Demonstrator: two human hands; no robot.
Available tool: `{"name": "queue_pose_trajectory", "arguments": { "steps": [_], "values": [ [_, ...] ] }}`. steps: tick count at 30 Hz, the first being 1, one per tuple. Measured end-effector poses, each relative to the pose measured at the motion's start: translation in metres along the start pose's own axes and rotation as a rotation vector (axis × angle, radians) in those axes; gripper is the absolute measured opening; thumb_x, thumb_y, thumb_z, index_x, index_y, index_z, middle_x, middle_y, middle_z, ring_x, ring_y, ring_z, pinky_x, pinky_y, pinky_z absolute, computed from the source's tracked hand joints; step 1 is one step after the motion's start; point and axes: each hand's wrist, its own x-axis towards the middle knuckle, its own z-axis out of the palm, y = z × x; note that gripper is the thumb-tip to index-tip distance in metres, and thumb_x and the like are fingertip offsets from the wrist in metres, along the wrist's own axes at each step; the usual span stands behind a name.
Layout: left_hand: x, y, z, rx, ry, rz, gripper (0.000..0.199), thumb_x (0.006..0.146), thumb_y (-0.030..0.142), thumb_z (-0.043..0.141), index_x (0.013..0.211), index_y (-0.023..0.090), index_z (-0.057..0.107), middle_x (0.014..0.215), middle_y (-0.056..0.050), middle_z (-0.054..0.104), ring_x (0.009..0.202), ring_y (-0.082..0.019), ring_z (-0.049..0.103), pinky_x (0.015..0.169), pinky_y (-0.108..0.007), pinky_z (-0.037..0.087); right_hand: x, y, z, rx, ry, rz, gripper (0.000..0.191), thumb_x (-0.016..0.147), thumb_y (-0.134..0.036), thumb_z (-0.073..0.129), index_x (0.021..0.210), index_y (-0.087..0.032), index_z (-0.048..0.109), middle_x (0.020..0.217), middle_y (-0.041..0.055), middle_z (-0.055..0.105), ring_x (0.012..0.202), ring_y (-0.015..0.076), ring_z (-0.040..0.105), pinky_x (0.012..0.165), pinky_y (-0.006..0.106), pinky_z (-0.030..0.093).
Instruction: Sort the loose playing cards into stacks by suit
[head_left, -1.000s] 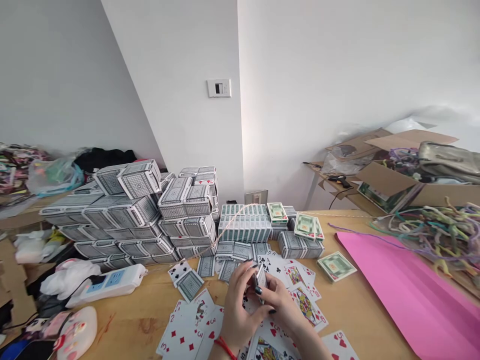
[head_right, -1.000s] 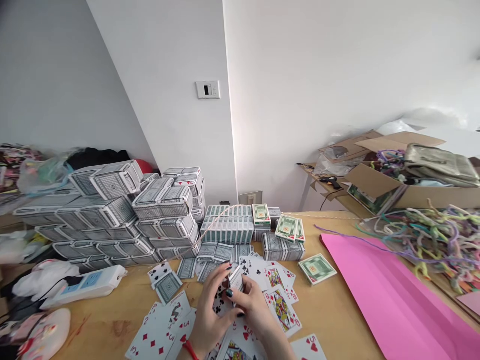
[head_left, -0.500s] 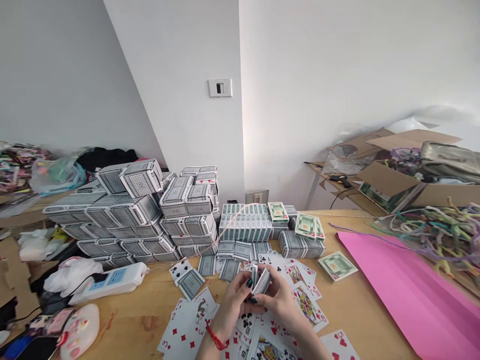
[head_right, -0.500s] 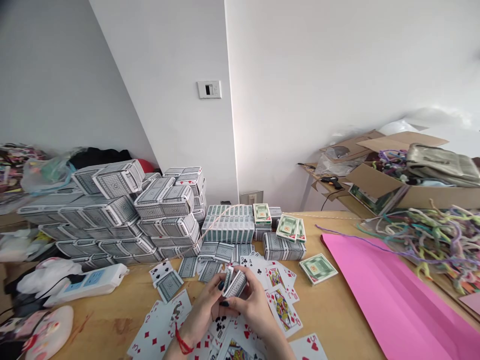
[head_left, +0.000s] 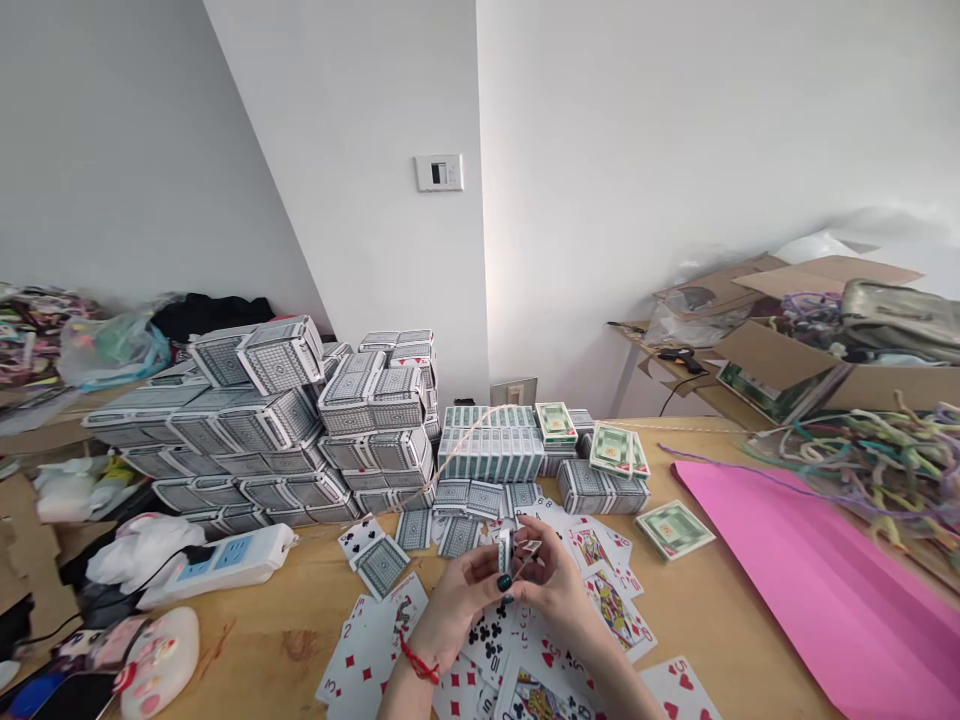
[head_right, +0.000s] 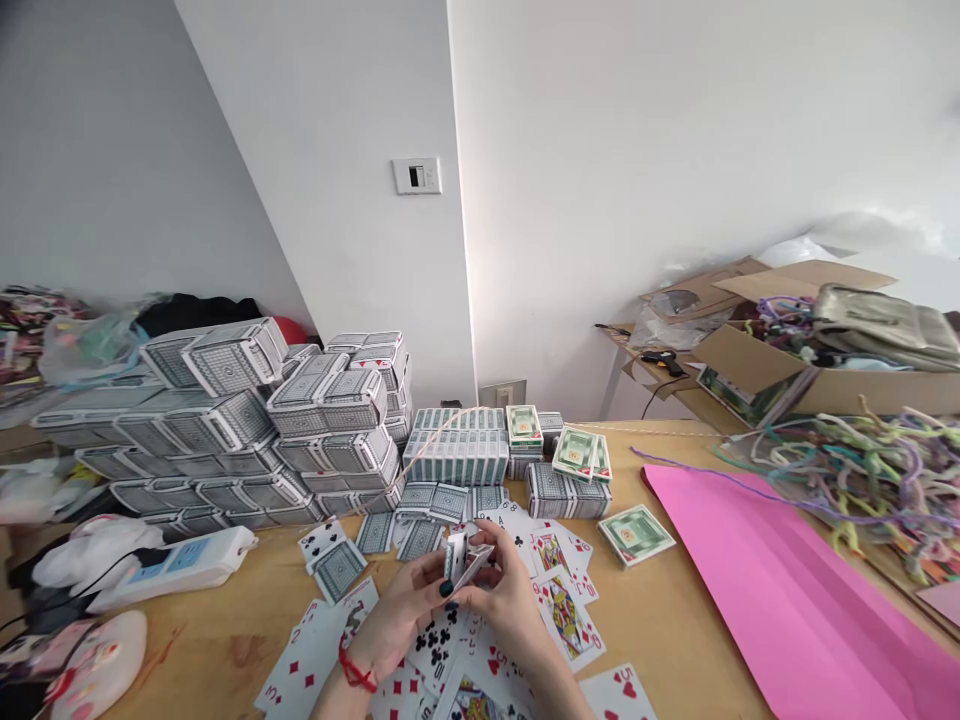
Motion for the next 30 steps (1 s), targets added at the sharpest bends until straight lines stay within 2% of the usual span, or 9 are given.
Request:
{"name": "queue_pose_trajectory", "arguments": {
  "steps": [3, 5, 9, 14, 18, 23, 28, 30],
  "values": [
    [0.001, -0.002, -0.004, 0.025, 0.022, 0.015, 0.055, 0.061, 0.045, 0.071, 0.106, 0.015, 0.061, 0.103, -0.013, 0.063, 0.098, -0.028, 0.056, 0.085, -0.038, 0.042, 0.001, 0.001, -0.002, 0.013, 0.007, 0.001, 0.065, 0.056, -0.025, 0.077, 0.112, -0.029, 0.043, 0.095, 0.0027, 0.046, 0.074, 0.0187, 0.054, 0.065, 0.033, 0.048],
    [0.002, -0.004, -0.008, 0.053, 0.001, 0.010, 0.053, 0.061, 0.041, 0.073, 0.105, 0.015, 0.061, 0.102, -0.013, 0.064, 0.098, -0.027, 0.056, 0.087, -0.038, 0.042, 0.003, 0.000, -0.006, -0.008, 0.038, -0.013, 0.063, 0.057, -0.027, 0.076, 0.111, -0.027, 0.044, 0.088, 0.0019, 0.048, 0.075, 0.0190, 0.053, 0.067, 0.033, 0.047],
    [0.004, -0.012, -0.016, 0.124, 0.043, -0.017, 0.051, 0.059, 0.031, 0.076, 0.105, 0.016, 0.060, 0.102, -0.011, 0.064, 0.098, -0.026, 0.057, 0.085, -0.038, 0.044, 0.004, -0.005, -0.013, -0.037, 0.056, -0.045, 0.054, 0.060, -0.031, 0.074, 0.108, -0.024, 0.048, 0.077, 0.0010, 0.051, 0.073, 0.0184, 0.050, 0.068, 0.032, 0.044],
    [0.008, -0.025, -0.017, 0.107, 0.096, 0.024, 0.052, 0.056, 0.026, 0.078, 0.104, 0.016, 0.060, 0.102, -0.012, 0.064, 0.096, -0.026, 0.058, 0.084, -0.038, 0.046, 0.000, -0.015, -0.010, 0.045, -0.015, -0.042, 0.054, 0.061, -0.036, 0.072, 0.109, -0.027, 0.049, 0.090, 0.0027, 0.051, 0.077, 0.0187, 0.051, 0.068, 0.030, 0.043],
    [0.011, -0.031, -0.015, 0.120, 0.111, 0.074, 0.053, 0.055, 0.024, 0.079, 0.104, 0.016, 0.060, 0.103, -0.013, 0.063, 0.097, -0.027, 0.057, 0.083, -0.039, 0.047, -0.003, -0.021, -0.004, 0.126, -0.018, -0.018, 0.054, 0.059, -0.039, 0.072, 0.108, -0.027, 0.050, 0.094, 0.0032, 0.050, 0.079, 0.0191, 0.050, 0.065, 0.029, 0.043],
    [0.011, -0.028, -0.010, 0.151, 0.099, 0.110, 0.055, 0.057, 0.022, 0.078, 0.107, 0.016, 0.058, 0.104, -0.012, 0.063, 0.098, -0.025, 0.057, 0.084, -0.036, 0.047, -0.004, -0.021, -0.004, 0.193, 0.016, -0.039, 0.054, 0.062, -0.039, 0.070, 0.110, -0.027, 0.049, 0.096, 0.0041, 0.049, 0.084, 0.0207, 0.050, 0.068, 0.030, 0.043],
    [0.008, -0.021, -0.006, 0.254, 0.127, 0.064, 0.055, 0.062, 0.027, 0.074, 0.113, 0.019, 0.054, 0.105, -0.011, 0.061, 0.081, -0.020, 0.060, 0.068, -0.030, 0.051, -0.004, -0.021, -0.004, 0.233, 0.047, -0.033, 0.053, 0.062, -0.038, 0.070, 0.109, -0.026, 0.049, 0.098, 0.0057, 0.049, 0.080, 0.0207, 0.051, 0.066, 0.031, 0.044],
    [0.008, -0.021, -0.005, 0.256, 0.138, 0.088, 0.055, 0.061, 0.026, 0.074, 0.112, 0.019, 0.054, 0.106, -0.011, 0.060, 0.078, -0.018, 0.059, 0.067, -0.029, 0.051, -0.004, -0.022, -0.003, 0.270, 0.039, -0.026, 0.053, 0.060, -0.038, 0.071, 0.108, -0.026, 0.050, 0.100, 0.0059, 0.049, 0.078, 0.0203, 0.051, 0.064, 0.031, 0.044]
  ]
}}
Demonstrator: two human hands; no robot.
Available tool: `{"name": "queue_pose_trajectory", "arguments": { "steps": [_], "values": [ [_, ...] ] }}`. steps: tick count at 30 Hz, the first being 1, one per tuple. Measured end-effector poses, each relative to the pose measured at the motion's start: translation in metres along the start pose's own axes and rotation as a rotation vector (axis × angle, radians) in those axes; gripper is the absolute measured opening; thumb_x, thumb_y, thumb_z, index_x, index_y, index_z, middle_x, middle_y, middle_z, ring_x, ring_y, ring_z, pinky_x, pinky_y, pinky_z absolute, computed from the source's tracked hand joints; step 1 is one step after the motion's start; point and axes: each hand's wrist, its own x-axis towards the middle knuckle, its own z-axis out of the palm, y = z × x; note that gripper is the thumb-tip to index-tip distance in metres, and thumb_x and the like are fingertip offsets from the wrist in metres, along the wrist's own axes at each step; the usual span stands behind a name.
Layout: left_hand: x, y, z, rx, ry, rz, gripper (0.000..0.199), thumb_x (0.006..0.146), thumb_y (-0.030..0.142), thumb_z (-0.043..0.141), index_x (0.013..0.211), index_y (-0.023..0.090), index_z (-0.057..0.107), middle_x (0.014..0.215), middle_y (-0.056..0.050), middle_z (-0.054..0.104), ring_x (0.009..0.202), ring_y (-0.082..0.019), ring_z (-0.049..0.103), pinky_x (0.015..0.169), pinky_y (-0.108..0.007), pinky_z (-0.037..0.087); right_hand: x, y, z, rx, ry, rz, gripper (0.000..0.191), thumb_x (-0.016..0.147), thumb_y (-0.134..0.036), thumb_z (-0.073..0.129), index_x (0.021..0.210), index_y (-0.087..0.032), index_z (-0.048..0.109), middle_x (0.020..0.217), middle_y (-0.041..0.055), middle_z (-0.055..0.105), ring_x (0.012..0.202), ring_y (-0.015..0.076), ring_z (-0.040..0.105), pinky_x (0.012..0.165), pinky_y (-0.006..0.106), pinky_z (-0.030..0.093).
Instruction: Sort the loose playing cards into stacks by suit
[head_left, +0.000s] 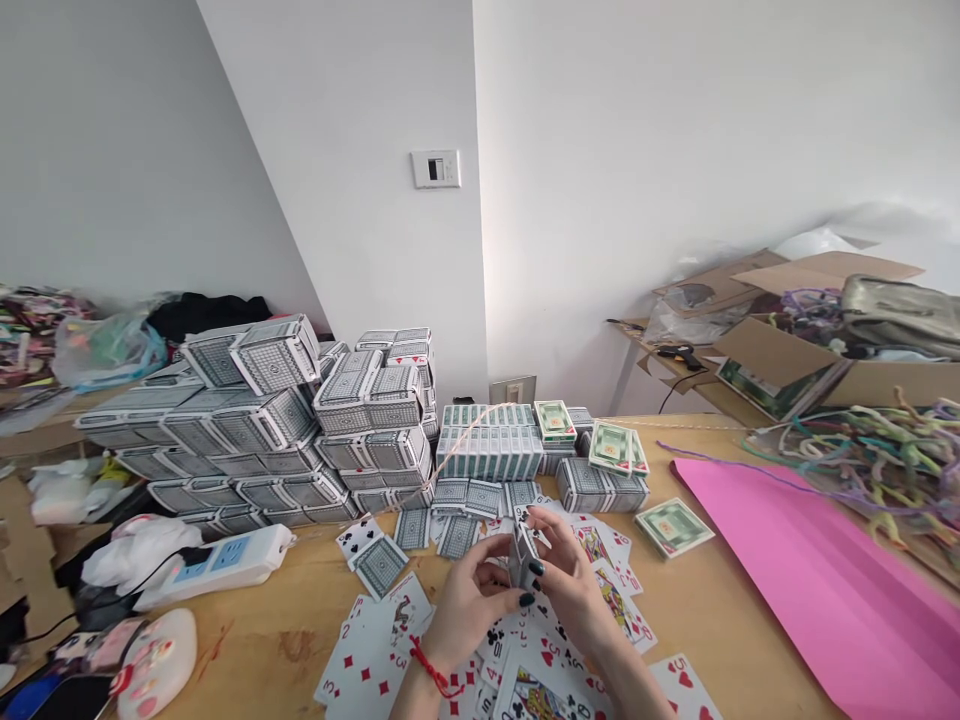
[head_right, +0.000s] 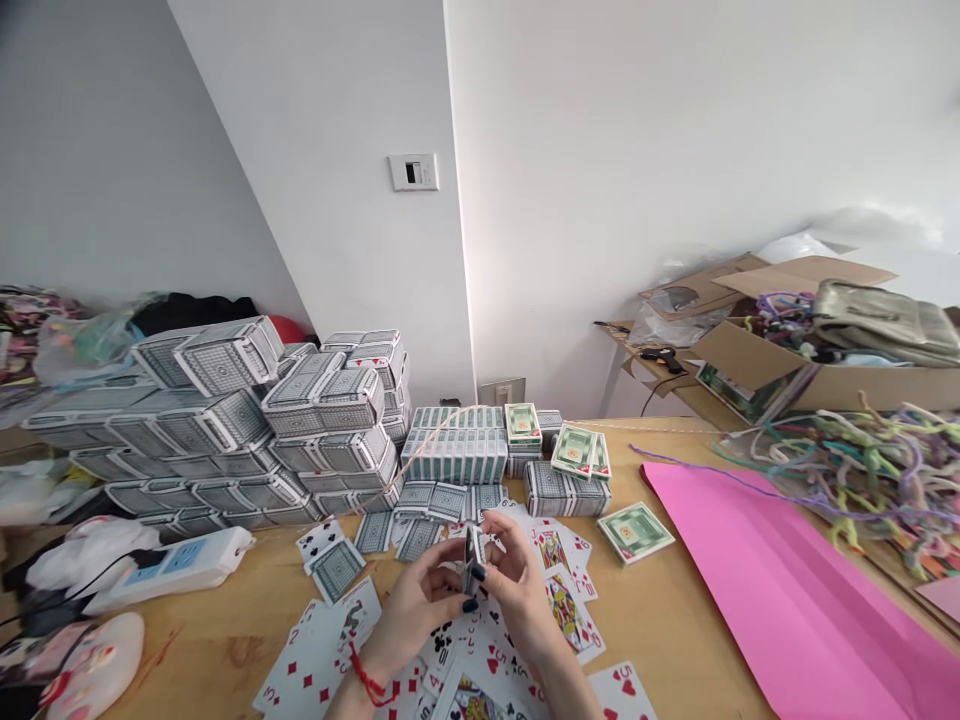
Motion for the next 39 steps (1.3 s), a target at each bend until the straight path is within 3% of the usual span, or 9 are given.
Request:
{"name": "queue_pose_trajectory", "arguments": {
  "steps": [11, 21, 28, 31, 33, 36, 39],
  "values": [
    [0.000, -0.008, 0.003, 0.099, 0.085, 0.022, 0.054, 0.065, 0.016, 0.066, 0.116, 0.018, 0.048, 0.078, -0.003, 0.062, 0.070, -0.017, 0.062, 0.068, -0.032, 0.051, 0.000, 0.006, 0.002, 0.015, -0.046, 0.063, 0.056, 0.058, -0.032, 0.075, 0.108, -0.025, 0.050, 0.097, 0.0041, 0.054, 0.073, 0.0170, 0.051, 0.062, 0.028, 0.042],
    [-0.002, -0.010, 0.006, 0.238, 0.154, 0.108, 0.054, 0.062, 0.005, 0.058, 0.113, 0.020, 0.049, 0.095, -0.006, 0.061, 0.085, -0.020, 0.061, 0.070, -0.031, 0.054, 0.000, 0.008, 0.000, -0.087, 0.041, 0.176, 0.042, 0.071, -0.041, 0.062, 0.110, -0.026, 0.057, 0.112, 0.0032, 0.057, 0.094, 0.0217, 0.052, 0.077, 0.031, 0.041],
    [-0.003, -0.010, 0.008, 0.343, 0.166, 0.139, 0.049, 0.066, 0.008, 0.057, 0.112, 0.023, 0.048, 0.103, -0.006, 0.059, 0.085, -0.019, 0.061, 0.070, -0.031, 0.055, 0.002, 0.004, 0.001, -0.279, 0.015, 0.121, 0.041, 0.075, -0.048, 0.054, 0.103, -0.020, 0.062, 0.103, 0.0064, 0.059, 0.100, 0.0254, 0.050, 0.084, 0.034, 0.039],
    [-0.002, -0.011, 0.007, 0.327, 0.188, 0.149, 0.048, 0.068, 0.009, 0.055, 0.113, 0.023, 0.047, 0.101, -0.006, 0.059, 0.085, -0.019, 0.061, 0.071, -0.031, 0.055, 0.002, 0.000, 0.005, -0.425, 0.018, 0.027, 0.040, 0.078, -0.052, 0.047, 0.082, -0.017, 0.065, 0.090, 0.0062, 0.060, 0.089, 0.0229, 0.051, 0.081, 0.031, 0.039],
    [-0.001, -0.012, 0.006, 0.315, 0.215, 0.152, 0.048, 0.069, 0.009, 0.054, 0.115, 0.022, 0.045, 0.100, -0.006, 0.059, 0.085, -0.018, 0.061, 0.070, -0.031, 0.055, 0.002, 0.002, 0.007, -0.484, 0.021, 0.005, 0.042, 0.078, -0.054, 0.043, 0.070, -0.016, 0.060, 0.071, 0.0031, 0.056, 0.070, 0.0184, 0.050, 0.067, 0.027, 0.041],
    [0.001, -0.014, 0.005, 0.331, 0.252, 0.165, 0.050, 0.069, 0.007, 0.052, 0.116, 0.023, 0.045, 0.103, -0.006, 0.057, 0.085, -0.018, 0.061, 0.070, -0.030, 0.056, 0.002, 0.009, 0.008, -0.510, 0.027, 0.034, 0.044, 0.077, -0.057, 0.042, 0.060, -0.017, 0.049, 0.050, -0.0045, 0.037, 0.047, 0.0105, 0.033, 0.046, 0.022, 0.029],
    [0.001, -0.016, 0.004, 0.382, 0.261, 0.212, 0.050, 0.068, 0.005, 0.051, 0.114, 0.024, 0.046, 0.110, -0.005, 0.054, 0.086, -0.017, 0.060, 0.070, -0.030, 0.056, 0.003, 0.015, 0.007, -0.509, 0.008, 0.064, 0.045, 0.077, -0.058, 0.040, 0.061, -0.017, 0.046, 0.048, -0.0067, 0.030, 0.044, 0.0084, 0.024, 0.042, 0.022, 0.022]
  ]
}}
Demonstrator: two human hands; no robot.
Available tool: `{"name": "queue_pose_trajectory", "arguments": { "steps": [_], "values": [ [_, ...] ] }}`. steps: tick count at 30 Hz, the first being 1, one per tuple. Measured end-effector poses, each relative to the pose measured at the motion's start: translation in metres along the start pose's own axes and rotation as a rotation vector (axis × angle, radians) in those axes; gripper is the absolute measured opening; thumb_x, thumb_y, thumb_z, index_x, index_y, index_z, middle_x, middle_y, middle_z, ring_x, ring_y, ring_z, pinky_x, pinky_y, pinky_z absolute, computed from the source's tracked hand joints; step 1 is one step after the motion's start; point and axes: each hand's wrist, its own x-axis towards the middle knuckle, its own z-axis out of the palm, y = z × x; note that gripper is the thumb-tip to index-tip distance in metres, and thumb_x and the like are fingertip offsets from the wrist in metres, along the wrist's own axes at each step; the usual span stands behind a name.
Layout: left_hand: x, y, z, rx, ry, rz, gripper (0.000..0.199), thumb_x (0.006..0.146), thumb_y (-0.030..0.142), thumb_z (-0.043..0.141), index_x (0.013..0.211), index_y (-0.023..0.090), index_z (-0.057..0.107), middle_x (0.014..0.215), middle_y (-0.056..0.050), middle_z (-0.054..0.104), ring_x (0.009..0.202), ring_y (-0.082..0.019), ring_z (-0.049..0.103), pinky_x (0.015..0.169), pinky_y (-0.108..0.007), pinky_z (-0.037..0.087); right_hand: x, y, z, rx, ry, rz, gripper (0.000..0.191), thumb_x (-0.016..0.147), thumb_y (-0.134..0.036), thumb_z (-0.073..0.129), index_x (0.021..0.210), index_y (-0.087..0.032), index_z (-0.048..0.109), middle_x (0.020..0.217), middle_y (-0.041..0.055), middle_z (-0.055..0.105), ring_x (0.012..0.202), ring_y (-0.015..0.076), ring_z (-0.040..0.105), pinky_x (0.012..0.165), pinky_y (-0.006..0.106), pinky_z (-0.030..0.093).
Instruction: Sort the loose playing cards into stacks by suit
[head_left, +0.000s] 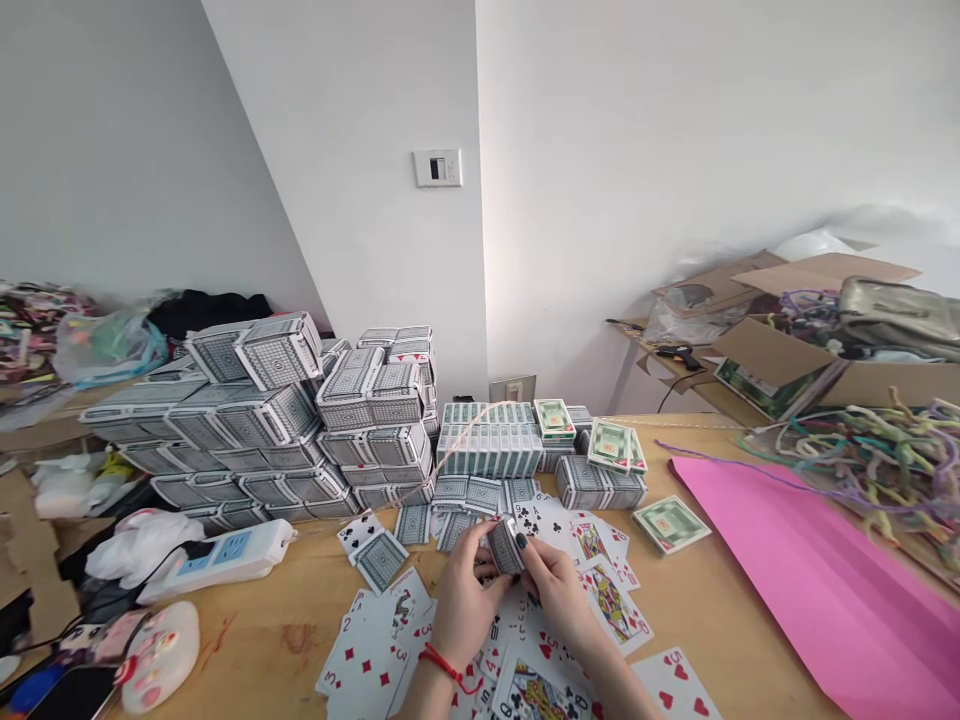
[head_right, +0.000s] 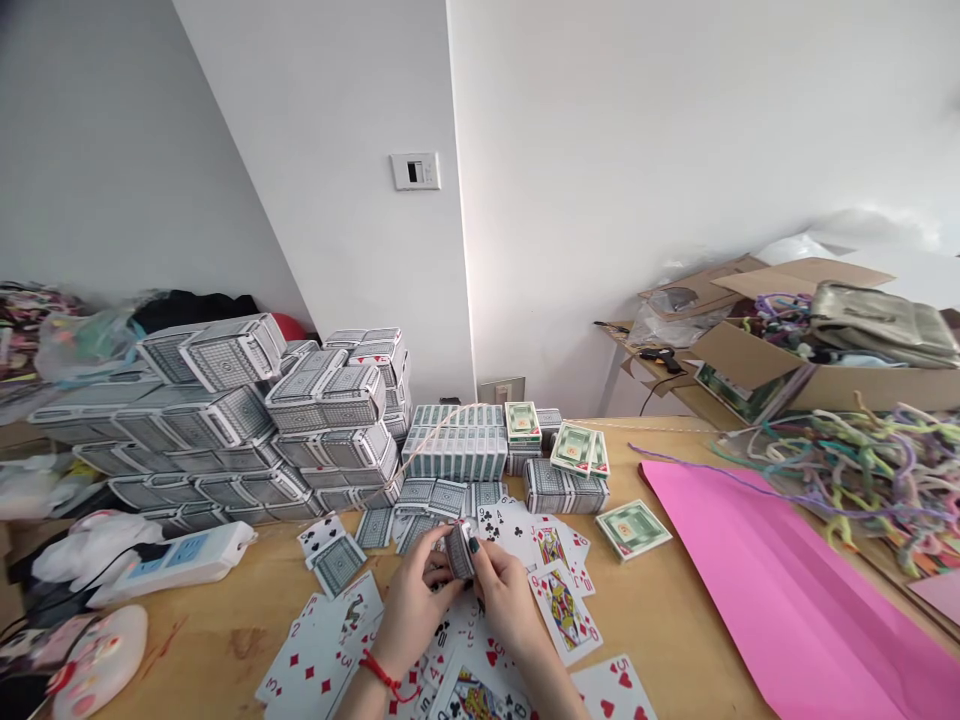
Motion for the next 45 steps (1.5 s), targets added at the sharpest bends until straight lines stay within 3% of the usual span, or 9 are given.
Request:
{"name": "queue_pose_trajectory", "arguments": {
  "steps": [11, 21, 30, 36, 38, 40, 42, 45],
  "values": [
    [-0.002, -0.006, 0.000, 0.129, 0.016, 0.147, 0.051, 0.067, 0.002, 0.051, 0.111, 0.027, 0.048, 0.122, -0.005, 0.046, 0.102, -0.022, 0.055, 0.076, -0.034, 0.054, 0.002, 0.007, -0.001, 0.056, -0.018, 0.038, 0.045, 0.076, -0.059, 0.041, 0.065, -0.016, 0.050, 0.049, -0.0064, 0.030, 0.043, 0.0077, 0.023, 0.041, 0.022, 0.019],
    [-0.004, -0.002, 0.000, 0.161, -0.001, 0.158, 0.049, 0.069, 0.003, 0.050, 0.112, 0.027, 0.047, 0.121, -0.005, 0.047, 0.102, -0.022, 0.055, 0.076, -0.035, 0.054, 0.001, 0.008, -0.002, 0.005, 0.017, 0.012, 0.043, 0.079, -0.055, 0.041, 0.061, -0.016, 0.049, 0.050, -0.0056, 0.031, 0.045, 0.0084, 0.023, 0.042, 0.022, 0.020],
    [-0.005, 0.000, 0.002, 0.231, 0.000, 0.169, 0.050, 0.066, 0.000, 0.049, 0.108, 0.026, 0.049, 0.120, -0.006, 0.047, 0.108, -0.024, 0.050, 0.082, -0.037, 0.050, 0.001, 0.009, -0.006, -0.105, 0.084, -0.028, 0.049, 0.077, -0.059, 0.039, 0.058, -0.015, 0.051, 0.055, -0.0005, 0.045, 0.051, 0.0116, 0.037, 0.047, 0.023, 0.029],
    [-0.005, -0.001, 0.004, 0.215, 0.023, 0.147, 0.048, 0.066, 0.001, 0.048, 0.108, 0.025, 0.049, 0.118, -0.005, 0.046, 0.105, -0.023, 0.051, 0.080, -0.036, 0.051, -0.005, 0.010, -0.001, -0.080, 0.112, 0.028, 0.046, 0.081, -0.053, 0.035, 0.054, -0.017, 0.044, 0.041, -0.0048, 0.038, 0.039, 0.0086, 0.032, 0.039, 0.021, 0.026],
    [-0.004, -0.004, 0.004, 0.207, 0.047, 0.141, 0.047, 0.067, 0.003, 0.048, 0.108, 0.026, 0.049, 0.117, -0.005, 0.046, 0.103, -0.022, 0.052, 0.080, -0.036, 0.051, -0.008, 0.009, 0.002, -0.024, 0.079, 0.029, 0.042, 0.085, -0.048, 0.032, 0.063, -0.016, 0.050, 0.038, -0.0056, 0.040, 0.036, 0.0089, 0.035, 0.039, 0.021, 0.028],
    [-0.003, -0.007, 0.004, 0.206, 0.086, 0.132, 0.045, 0.069, 0.005, 0.049, 0.109, 0.026, 0.048, 0.117, -0.006, 0.045, 0.099, -0.022, 0.054, 0.078, -0.036, 0.052, -0.009, 0.008, 0.003, 0.033, 0.024, 0.032, 0.038, 0.086, -0.044, 0.031, 0.083, -0.015, 0.055, 0.037, -0.0065, 0.043, 0.033, 0.0098, 0.039, 0.038, 0.020, 0.031],
    [-0.002, -0.009, 0.003, 0.212, 0.131, 0.122, 0.044, 0.071, 0.008, 0.049, 0.110, 0.025, 0.046, 0.119, -0.006, 0.043, 0.095, -0.020, 0.056, 0.076, -0.035, 0.052, -0.008, 0.008, 0.004, 0.069, -0.025, 0.043, 0.041, 0.085, -0.044, 0.032, 0.101, -0.012, 0.053, 0.036, -0.0066, 0.046, 0.031, 0.0108, 0.043, 0.037, 0.020, 0.032],
    [-0.001, -0.009, 0.001, 0.228, 0.173, 0.118, 0.040, 0.072, 0.012, 0.050, 0.110, 0.026, 0.047, 0.119, -0.007, 0.044, 0.090, -0.020, 0.058, 0.073, -0.034, 0.053, -0.005, 0.009, 0.003, 0.080, -0.047, 0.073, 0.049, 0.082, -0.047, 0.037, 0.110, -0.009, 0.051, 0.034, -0.0058, 0.049, 0.029, 0.0118, 0.045, 0.035, 0.020, 0.033]
  ]
}}
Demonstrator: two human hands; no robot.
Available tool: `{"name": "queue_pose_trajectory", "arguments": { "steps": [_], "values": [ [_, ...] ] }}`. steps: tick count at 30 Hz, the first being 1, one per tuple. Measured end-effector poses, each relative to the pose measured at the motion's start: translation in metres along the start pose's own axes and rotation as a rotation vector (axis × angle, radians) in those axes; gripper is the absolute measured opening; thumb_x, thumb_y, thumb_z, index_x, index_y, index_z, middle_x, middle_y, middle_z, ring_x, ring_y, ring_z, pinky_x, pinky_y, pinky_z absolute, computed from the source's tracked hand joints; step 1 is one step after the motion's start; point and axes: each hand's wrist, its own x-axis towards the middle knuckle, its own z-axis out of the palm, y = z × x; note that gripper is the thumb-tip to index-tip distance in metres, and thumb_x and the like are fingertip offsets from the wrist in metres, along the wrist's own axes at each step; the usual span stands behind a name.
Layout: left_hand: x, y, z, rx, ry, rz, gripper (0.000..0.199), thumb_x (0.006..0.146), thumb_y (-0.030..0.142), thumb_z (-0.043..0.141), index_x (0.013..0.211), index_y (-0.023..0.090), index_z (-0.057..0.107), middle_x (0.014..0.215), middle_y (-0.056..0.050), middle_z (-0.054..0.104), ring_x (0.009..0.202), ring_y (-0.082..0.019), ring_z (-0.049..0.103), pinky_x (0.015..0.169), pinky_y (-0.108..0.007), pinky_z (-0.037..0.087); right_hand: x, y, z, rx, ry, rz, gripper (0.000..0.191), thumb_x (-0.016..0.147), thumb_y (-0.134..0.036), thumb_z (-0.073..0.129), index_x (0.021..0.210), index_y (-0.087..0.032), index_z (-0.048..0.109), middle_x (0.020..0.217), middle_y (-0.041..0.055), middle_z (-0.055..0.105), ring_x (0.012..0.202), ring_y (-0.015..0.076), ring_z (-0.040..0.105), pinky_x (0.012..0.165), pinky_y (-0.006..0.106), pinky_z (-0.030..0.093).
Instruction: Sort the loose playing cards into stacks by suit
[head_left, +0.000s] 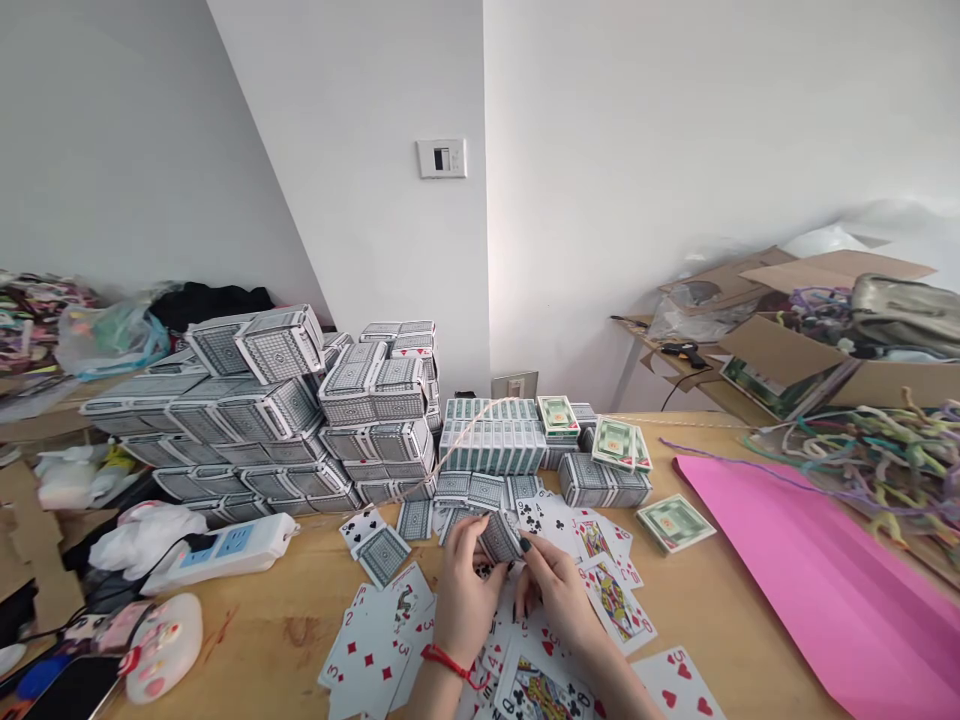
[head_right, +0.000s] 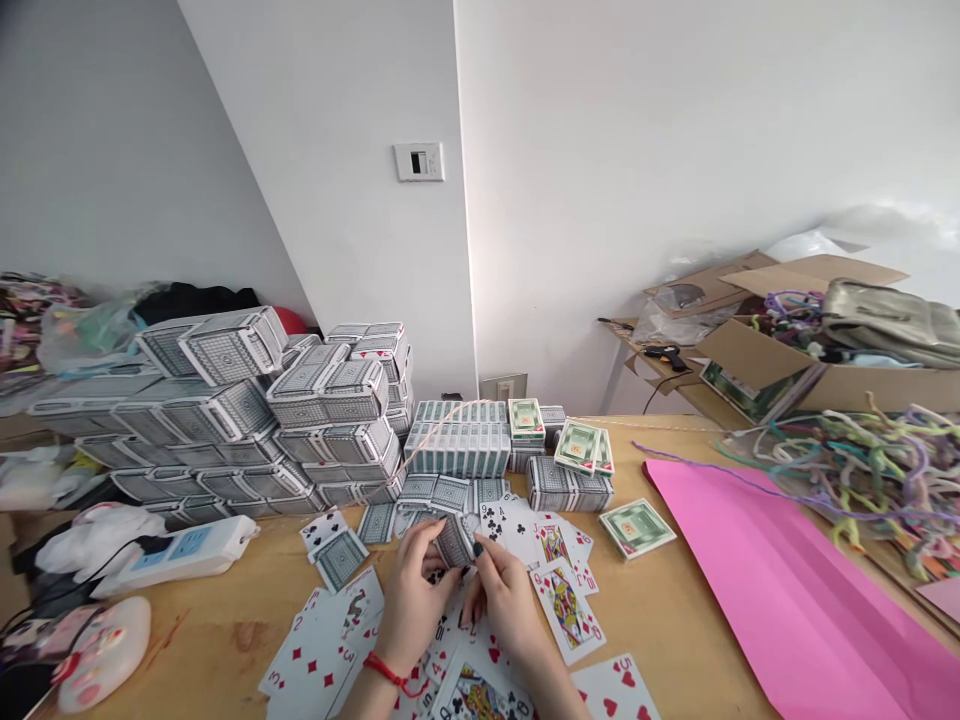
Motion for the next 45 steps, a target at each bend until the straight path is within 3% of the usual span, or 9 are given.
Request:
{"name": "queue_pose_trajectory", "arguments": {
  "steps": [4, 12, 16, 23, 29, 34, 45],
  "values": [
    [0.000, 0.001, -0.002, 0.014, -0.020, -0.006, 0.037, 0.075, 0.014, 0.049, 0.110, 0.026, 0.047, 0.119, -0.007, 0.044, 0.085, -0.019, 0.059, 0.071, -0.034, 0.053, 0.002, -0.003, -0.003, 0.006, 0.011, 0.004, 0.054, 0.079, -0.049, 0.042, 0.114, -0.008, 0.051, 0.035, -0.0054, 0.050, 0.030, 0.0118, 0.047, 0.034, 0.020, 0.034],
    [-0.002, 0.002, -0.005, 0.115, -0.123, 0.073, 0.044, 0.072, 0.008, 0.046, 0.112, 0.028, 0.047, 0.120, -0.005, 0.045, 0.109, -0.026, 0.048, 0.086, -0.043, 0.047, 0.003, -0.012, -0.007, 0.022, -0.047, 0.037, 0.051, 0.074, -0.050, 0.050, 0.107, -0.013, 0.058, 0.053, -0.0017, 0.060, 0.029, 0.0095, 0.048, 0.031, 0.020, 0.033],
    [-0.003, 0.003, -0.005, 0.122, -0.108, 0.085, 0.047, 0.071, 0.007, 0.046, 0.113, 0.029, 0.047, 0.119, -0.005, 0.046, 0.108, -0.025, 0.049, 0.085, -0.041, 0.047, 0.003, -0.007, -0.007, 0.014, -0.003, 0.023, 0.049, 0.074, -0.050, 0.050, 0.105, -0.012, 0.059, 0.051, -0.0026, 0.059, 0.026, 0.0078, 0.044, 0.028, 0.019, 0.031],
    [-0.004, -0.001, 0.004, 0.084, -0.076, 0.047, 0.047, 0.070, 0.009, 0.049, 0.114, 0.027, 0.047, 0.117, -0.006, 0.047, 0.106, -0.026, 0.050, 0.083, -0.041, 0.049, 0.004, 0.001, -0.005, 0.027, 0.098, 0.013, 0.053, 0.078, -0.051, 0.043, 0.108, -0.009, 0.056, 0.032, -0.0074, 0.045, 0.025, 0.0100, 0.042, 0.029, 0.019, 0.030],
    [-0.003, 0.000, 0.004, 0.075, -0.016, 0.016, 0.047, 0.071, 0.009, 0.048, 0.114, 0.027, 0.047, 0.115, -0.006, 0.047, 0.099, -0.023, 0.055, 0.080, -0.039, 0.050, 0.000, 0.009, 0.003, -0.119, 0.104, -0.035, 0.058, 0.079, -0.049, 0.044, 0.121, -0.011, 0.046, 0.040, -0.0066, 0.049, 0.029, 0.0105, 0.045, 0.033, 0.021, 0.037],
    [-0.005, 0.004, 0.003, 0.160, 0.025, 0.047, 0.045, 0.072, 0.010, 0.048, 0.113, 0.028, 0.047, 0.112, -0.005, 0.049, 0.103, -0.025, 0.052, 0.083, -0.042, 0.048, 0.000, 0.014, 0.003, -0.257, 0.134, -0.089, 0.052, 0.080, -0.046, 0.043, 0.120, -0.013, 0.050, 0.038, -0.0062, 0.047, 0.030, 0.0113, 0.044, 0.036, 0.022, 0.038],
    [-0.006, 0.003, 0.005, 0.152, 0.017, 0.087, 0.047, 0.072, 0.009, 0.047, 0.115, 0.027, 0.044, 0.109, -0.006, 0.048, 0.105, -0.024, 0.049, 0.088, -0.043, 0.044, 0.000, 0.011, 0.003, -0.253, 0.162, -0.084, 0.048, 0.080, -0.048, 0.042, 0.109, -0.013, 0.058, 0.034, -0.0053, 0.047, 0.028, 0.0121, 0.043, 0.035, 0.023, 0.038]
  ]
}}
